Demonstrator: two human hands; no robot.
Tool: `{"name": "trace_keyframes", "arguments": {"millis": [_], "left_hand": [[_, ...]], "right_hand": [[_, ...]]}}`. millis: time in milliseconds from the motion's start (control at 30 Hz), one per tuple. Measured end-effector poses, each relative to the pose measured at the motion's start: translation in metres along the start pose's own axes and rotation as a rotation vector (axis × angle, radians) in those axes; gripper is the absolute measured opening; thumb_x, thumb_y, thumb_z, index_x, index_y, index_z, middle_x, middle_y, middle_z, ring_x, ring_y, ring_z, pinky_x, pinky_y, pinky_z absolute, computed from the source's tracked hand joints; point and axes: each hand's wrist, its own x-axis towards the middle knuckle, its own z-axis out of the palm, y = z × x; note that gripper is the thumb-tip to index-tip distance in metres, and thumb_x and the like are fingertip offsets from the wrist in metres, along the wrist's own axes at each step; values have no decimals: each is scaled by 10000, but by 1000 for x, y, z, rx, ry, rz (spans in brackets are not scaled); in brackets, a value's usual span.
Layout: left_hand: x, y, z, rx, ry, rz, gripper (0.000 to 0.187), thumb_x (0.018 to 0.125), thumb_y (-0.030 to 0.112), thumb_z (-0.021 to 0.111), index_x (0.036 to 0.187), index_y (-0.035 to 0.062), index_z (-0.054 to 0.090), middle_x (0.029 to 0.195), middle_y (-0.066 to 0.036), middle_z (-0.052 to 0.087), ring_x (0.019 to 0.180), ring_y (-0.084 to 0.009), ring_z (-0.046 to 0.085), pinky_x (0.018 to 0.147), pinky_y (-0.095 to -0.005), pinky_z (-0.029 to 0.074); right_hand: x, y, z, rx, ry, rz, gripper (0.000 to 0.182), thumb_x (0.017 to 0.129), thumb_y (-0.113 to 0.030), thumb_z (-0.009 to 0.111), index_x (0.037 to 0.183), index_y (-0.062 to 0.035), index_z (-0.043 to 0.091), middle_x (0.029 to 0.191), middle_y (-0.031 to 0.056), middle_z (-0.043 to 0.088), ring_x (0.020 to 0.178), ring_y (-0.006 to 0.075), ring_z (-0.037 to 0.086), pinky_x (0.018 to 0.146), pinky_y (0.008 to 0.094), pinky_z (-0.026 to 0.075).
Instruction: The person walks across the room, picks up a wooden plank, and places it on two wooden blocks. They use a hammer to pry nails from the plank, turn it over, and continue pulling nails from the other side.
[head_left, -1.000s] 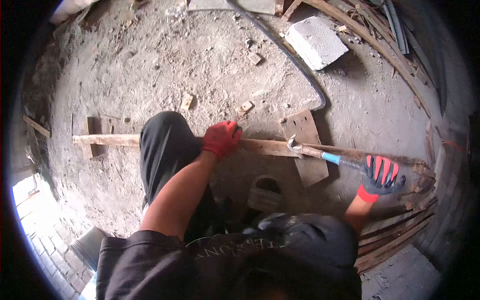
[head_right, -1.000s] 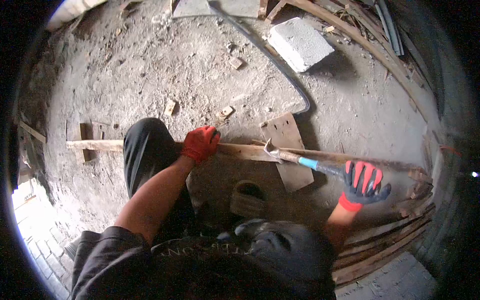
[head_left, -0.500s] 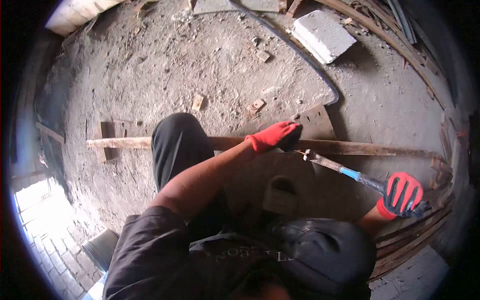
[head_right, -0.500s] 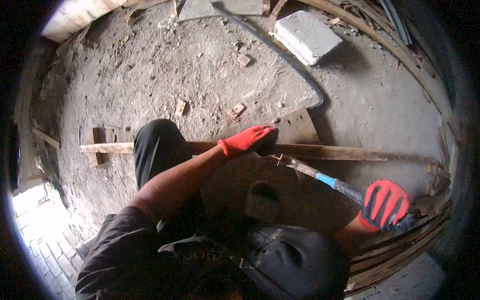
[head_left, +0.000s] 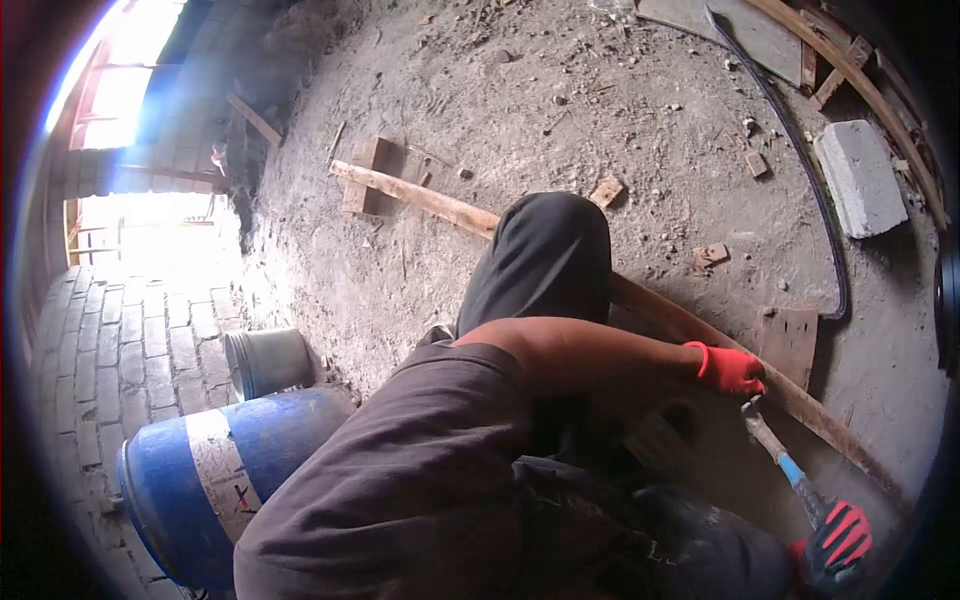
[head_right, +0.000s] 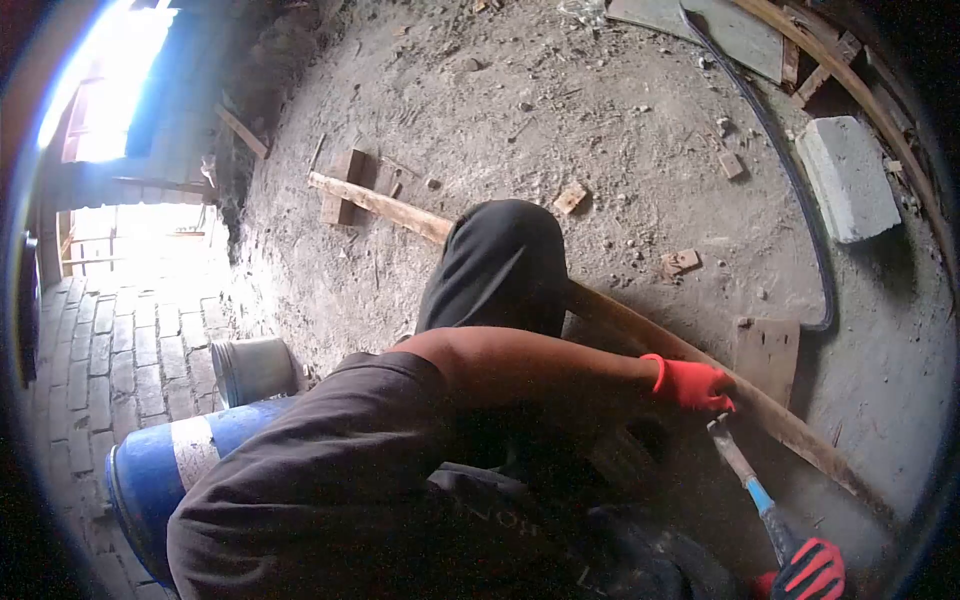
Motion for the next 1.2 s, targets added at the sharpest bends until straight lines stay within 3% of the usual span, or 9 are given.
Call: {"name": "trace_keyframes", "arguments": {"millis": [200, 333, 467, 600, 700, 733, 800, 867, 1200], "left_hand": [[0, 15, 7, -90, 79, 121, 332, 914, 213, 544, 1153, -17, 538, 1020, -146, 696, 931, -264, 668, 780, -365, 505], [2, -9, 32, -436, -54, 213, 368, 931, 191, 525, 1240, -5, 490, 1074, -104, 686, 933, -166, 639, 791, -334, 507], [9, -4, 8, -289, -232, 58, 394, 930, 189, 544, 1245, -39, 485, 1124, -75, 678, 952, -148, 622, 786, -320, 504], [1, -5, 14, -382, -125, 182, 349, 924, 163, 564, 1192, -52, 505, 1157, -111, 667, 1039, -171, 617, 844, -322, 492], [-9, -24, 5, -343, -232, 366, 502, 931, 14, 525, 1387, -41, 324, 1349, -184, 543, 1158, -188, 570, 882, -286, 493], [-9, -19, 4, -679, -303, 42, 536, 938, -20, 509, 1423, -34, 283, 1392, -190, 499, 1199, -186, 541, 900, -280, 489], [-6, -31, 6, -494, -252, 172, 526, 994, 122, 501, 1453, -14, 282, 1398, -158, 502, 1200, -159, 517, 973, -302, 448], [-13, 11, -4, -202, -173, 2, 481, 1014, 198, 486, 1416, -29, 353, 1377, -125, 524, 1185, -147, 512, 994, -300, 421], [-8, 2, 29, -738, -275, -22, 399, 1021, 216, 481, 1335, -28, 441, 1249, -70, 587, 1173, -127, 501, 1016, -287, 399]], "right_hand": [[5, 5, 5, -9, 46, -20, 203, 893, -314, 621, 794, -145, 570, 667, 12, 665, 546, 182, 619, 557, 358, 468], [9, 6, 13, -27, 88, -14, 214, 899, -317, 614, 802, -132, 570, 678, 23, 665, 558, 199, 621, 571, 375, 475], [12, 5, 17, -58, 124, 0, 225, 905, -319, 608, 810, -118, 570, 688, 33, 665, 571, 216, 623, 584, 393, 482], [8, -14, 29, -130, 170, 31, 238, 911, -321, 602, 818, -105, 570, 699, 44, 664, 583, 233, 624, 598, 411, 489], [7, -41, 48, -234, 209, 86, 247, 915, -323, 597, 824, -95, 570, 707, 52, 664, 593, 245, 626, 608, 424, 494], [8, -45, 56, -257, 193, 121, 251, 917, -324, 595, 826, -92, 570, 710, 55, 664, 596, 250, 626, 611, 428, 496], [17, -51, 66, -264, 159, 196, 257, 920, -325, 592, 830, -85, 570, 715, 61, 664, 602, 258, 627, 618, 437, 499], [32, -36, 72, -236, 91, 289, 264, 923, -326, 589, 834, -78, 571, 720, 66, 664, 608, 267, 628, 624, 446, 503], [23, 64, 84, -126, -357, 667, 299, 937, -332, 573, 854, -45, 571, 747, 93, 663, 639, 309, 632, 658, 490, 521]]}}
